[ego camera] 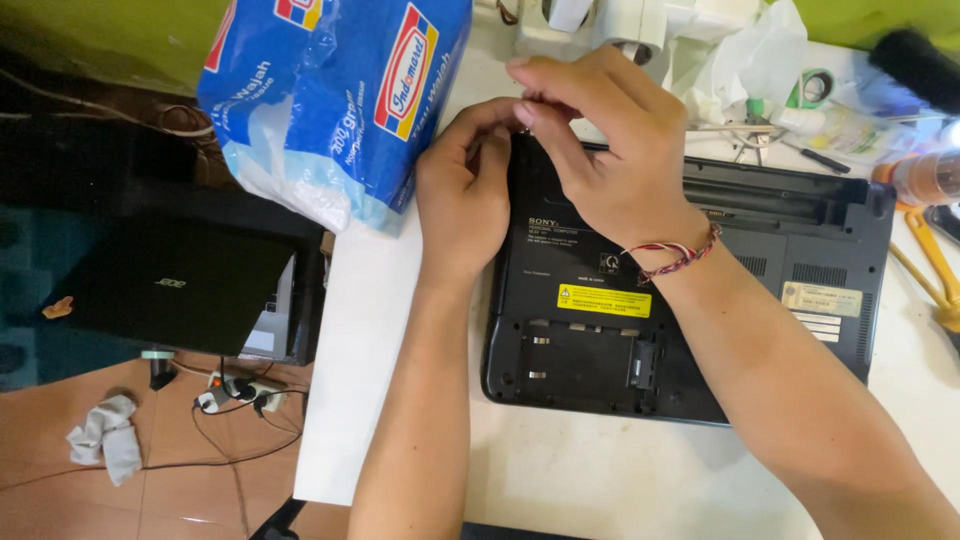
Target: Unscrewing the back panel and removing components from a laptop
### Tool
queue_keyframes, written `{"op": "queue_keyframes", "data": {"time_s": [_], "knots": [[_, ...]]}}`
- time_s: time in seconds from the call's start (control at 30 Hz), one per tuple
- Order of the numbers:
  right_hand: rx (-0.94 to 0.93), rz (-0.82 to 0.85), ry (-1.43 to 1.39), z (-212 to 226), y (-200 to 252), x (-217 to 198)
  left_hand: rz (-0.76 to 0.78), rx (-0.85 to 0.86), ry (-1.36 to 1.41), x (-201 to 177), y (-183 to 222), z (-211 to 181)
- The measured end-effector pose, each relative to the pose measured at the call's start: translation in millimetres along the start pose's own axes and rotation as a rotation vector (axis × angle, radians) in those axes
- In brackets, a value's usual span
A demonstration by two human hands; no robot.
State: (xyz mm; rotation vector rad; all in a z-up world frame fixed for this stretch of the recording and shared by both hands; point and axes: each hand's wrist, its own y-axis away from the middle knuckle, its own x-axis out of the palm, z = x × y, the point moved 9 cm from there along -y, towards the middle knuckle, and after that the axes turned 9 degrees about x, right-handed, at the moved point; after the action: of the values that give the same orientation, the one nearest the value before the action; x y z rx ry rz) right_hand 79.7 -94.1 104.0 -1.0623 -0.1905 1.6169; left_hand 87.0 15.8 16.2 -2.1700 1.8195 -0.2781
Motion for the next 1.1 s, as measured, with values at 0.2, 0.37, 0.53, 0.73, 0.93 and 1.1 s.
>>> {"op": "queue_keyframes", "data": {"time_s": [0.2,0.37,0.53,0.73,0.93,1.1], "knots": [[-0.001,-0.098,-0.025,2.3,0.3,-12.2,0.005,-0.005,0.013,1.2,0.0,-3.8],[-0.014,-0.252,-0.003,5.0,-0.7,-44.9,0.037,0.027,0.001,4.0,1.4,-9.1],[0.098,-0.389,-0.102,-0.3,4.5,-79.6,0.09,0.212,-0.207,8.5,5.1,-25.8],[0.297,-0.428,-0.096,-18.9,39.9,-117.3,0.086,0.182,-0.185,14.1,7.4,-18.6],[0.366,-0.426,-0.066,-18.1,93.0,-140.2,0.064,0.16,-0.132,16.6,5.9,-20.0],[0.513,-0.575,-0.233,-45.2,155.3,-162.8,-0.029,0.294,-0.259,9.8,8.1,-18.5]]}}
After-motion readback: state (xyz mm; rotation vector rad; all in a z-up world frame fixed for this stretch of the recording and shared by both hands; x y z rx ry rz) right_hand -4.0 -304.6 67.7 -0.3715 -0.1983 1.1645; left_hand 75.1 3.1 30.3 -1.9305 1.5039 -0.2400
